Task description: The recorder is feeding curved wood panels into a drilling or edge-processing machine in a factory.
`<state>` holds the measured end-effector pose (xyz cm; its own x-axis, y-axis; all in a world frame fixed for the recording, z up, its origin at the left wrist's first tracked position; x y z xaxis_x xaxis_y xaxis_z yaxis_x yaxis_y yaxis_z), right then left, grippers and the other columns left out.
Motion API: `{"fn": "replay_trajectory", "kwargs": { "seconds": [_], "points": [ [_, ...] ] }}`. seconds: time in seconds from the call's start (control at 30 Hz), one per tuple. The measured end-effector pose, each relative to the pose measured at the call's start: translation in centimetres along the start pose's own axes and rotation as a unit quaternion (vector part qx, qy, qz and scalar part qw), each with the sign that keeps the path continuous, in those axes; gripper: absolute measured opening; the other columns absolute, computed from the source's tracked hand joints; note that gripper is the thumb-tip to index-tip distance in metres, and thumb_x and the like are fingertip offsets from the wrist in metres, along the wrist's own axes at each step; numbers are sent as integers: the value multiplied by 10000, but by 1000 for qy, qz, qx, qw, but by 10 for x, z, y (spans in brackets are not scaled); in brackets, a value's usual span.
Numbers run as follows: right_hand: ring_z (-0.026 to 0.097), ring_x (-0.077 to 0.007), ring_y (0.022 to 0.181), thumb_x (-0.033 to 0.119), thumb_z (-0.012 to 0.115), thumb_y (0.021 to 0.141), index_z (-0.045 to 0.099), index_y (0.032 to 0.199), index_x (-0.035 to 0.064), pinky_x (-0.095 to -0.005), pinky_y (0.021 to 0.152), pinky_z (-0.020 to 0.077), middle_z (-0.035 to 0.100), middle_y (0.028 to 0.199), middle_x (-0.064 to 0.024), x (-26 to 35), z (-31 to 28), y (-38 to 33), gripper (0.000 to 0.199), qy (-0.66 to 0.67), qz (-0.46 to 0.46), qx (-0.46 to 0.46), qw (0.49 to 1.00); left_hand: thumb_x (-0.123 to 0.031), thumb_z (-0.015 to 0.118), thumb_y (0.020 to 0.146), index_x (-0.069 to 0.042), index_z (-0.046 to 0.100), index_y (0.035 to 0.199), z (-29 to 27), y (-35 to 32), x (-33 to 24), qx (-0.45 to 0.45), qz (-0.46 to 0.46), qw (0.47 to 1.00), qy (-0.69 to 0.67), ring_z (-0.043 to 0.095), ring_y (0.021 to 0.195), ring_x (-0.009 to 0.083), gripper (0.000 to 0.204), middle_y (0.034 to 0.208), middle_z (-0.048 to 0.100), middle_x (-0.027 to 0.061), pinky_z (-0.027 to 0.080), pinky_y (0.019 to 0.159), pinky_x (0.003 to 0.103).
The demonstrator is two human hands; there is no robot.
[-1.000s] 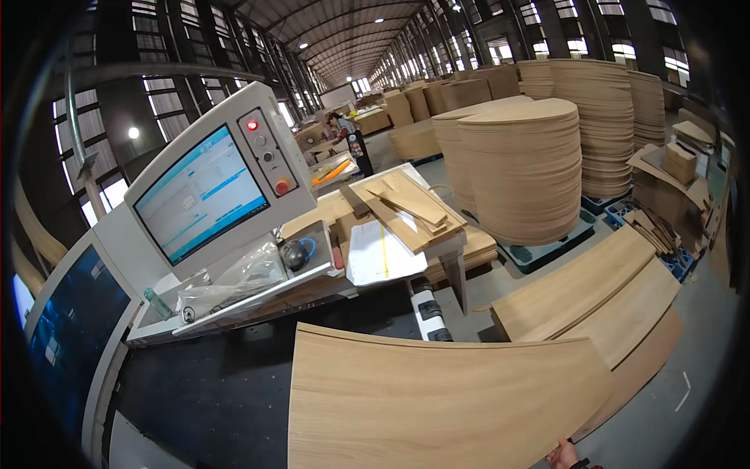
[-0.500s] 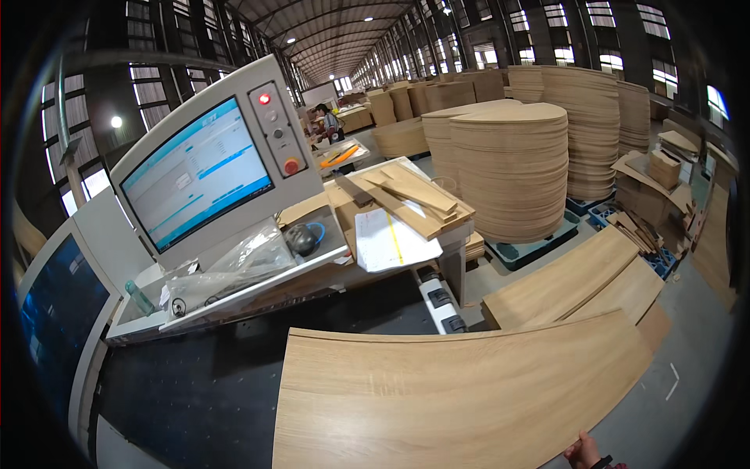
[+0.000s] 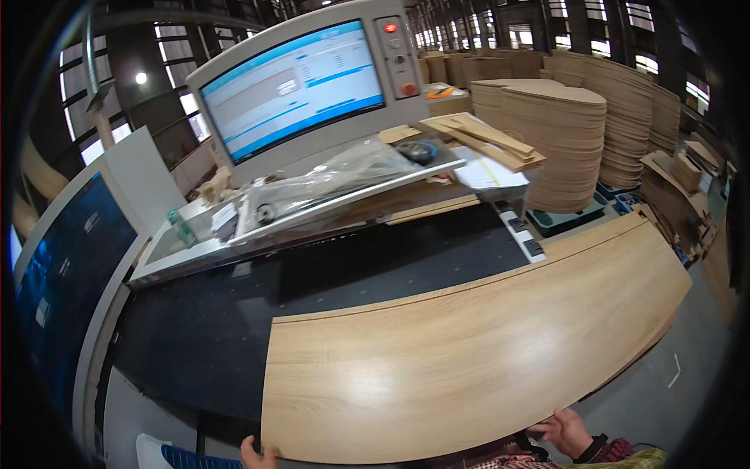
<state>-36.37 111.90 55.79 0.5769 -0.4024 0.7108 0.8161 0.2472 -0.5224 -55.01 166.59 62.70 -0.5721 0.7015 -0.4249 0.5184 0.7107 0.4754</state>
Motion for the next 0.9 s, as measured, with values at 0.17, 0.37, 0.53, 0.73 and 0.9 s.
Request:
{"fn": "replay_trajectory", "kwargs": {
  "seconds": [0.17, 0.37, 0.53, 0.73, 0.9],
  "points": [
    [605, -266, 924, 244, 289, 965, 466, 1035, -50, -283, 682, 510, 599, 1007, -206, -81, 84, 1, 350, -239, 190, 218, 927, -113, 585, 803, 0, 542, 1091, 47, -69, -95, 97, 134, 964, -209, 373, 1196, 354, 312, 1249, 461, 173, 305, 982, 407],
    [610, -165, 773, 173, 492, 877, 602, 837, 29, -279, 679, 479, 636, 810, -82, -51, 199, 8, 185, -556, -254, 174, 772, -183, 500, 846, -65, 562, 1119, 53, -53, -41, 161, 128, 970, -128, 331, 1242, 314, 303, 1276, 460, 118, 168, 1026, 492],
    [521, -262, 708, 140, 547, 799, 532, 717, 61, -381, 651, 420, 547, 738, -101, -92, 294, 2, 115, -508, -524, 281, 623, -164, 493, 853, -69, 572, 1110, 41, -11, 38, 136, 132, 975, -116, 352, 1236, 282, 285, 1260, 485, 85, 161, 1033, 476],
    [536, -295, 777, 139, 582, 758, 548, 745, 46, -395, 710, 421, 557, 780, -117, -158, 381, 27, 100, -464, -510, 319, 651, -176, 473, 872, -97, 576, 1117, 40, 59, 125, 118, 78, 986, -85, 366, 1230, 271, 277, 1245, 503, 69, 125, 1042, 485],
    [518, -311, 918, 178, 563, 784, 532, 910, 43, -413, 773, 419, 543, 948, -140, -206, 449, 33, 187, -487, -503, 431, 569, -175, 471, 874, -100, 572, 1126, 38, 112, 201, 118, 54, 989, -69, 353, 1244, 257, 282, 1259, 494, 60, 67, 1056, 474]
  ]
}}
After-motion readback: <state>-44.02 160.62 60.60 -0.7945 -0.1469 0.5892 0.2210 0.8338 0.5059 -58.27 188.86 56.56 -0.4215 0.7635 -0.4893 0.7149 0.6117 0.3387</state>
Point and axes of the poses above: each hand's wrist, its own y-axis towards the middle knuckle, its own z-axis out of the palm, x = y × z, the point moved 6 cm from there along y, towards the middle knuckle
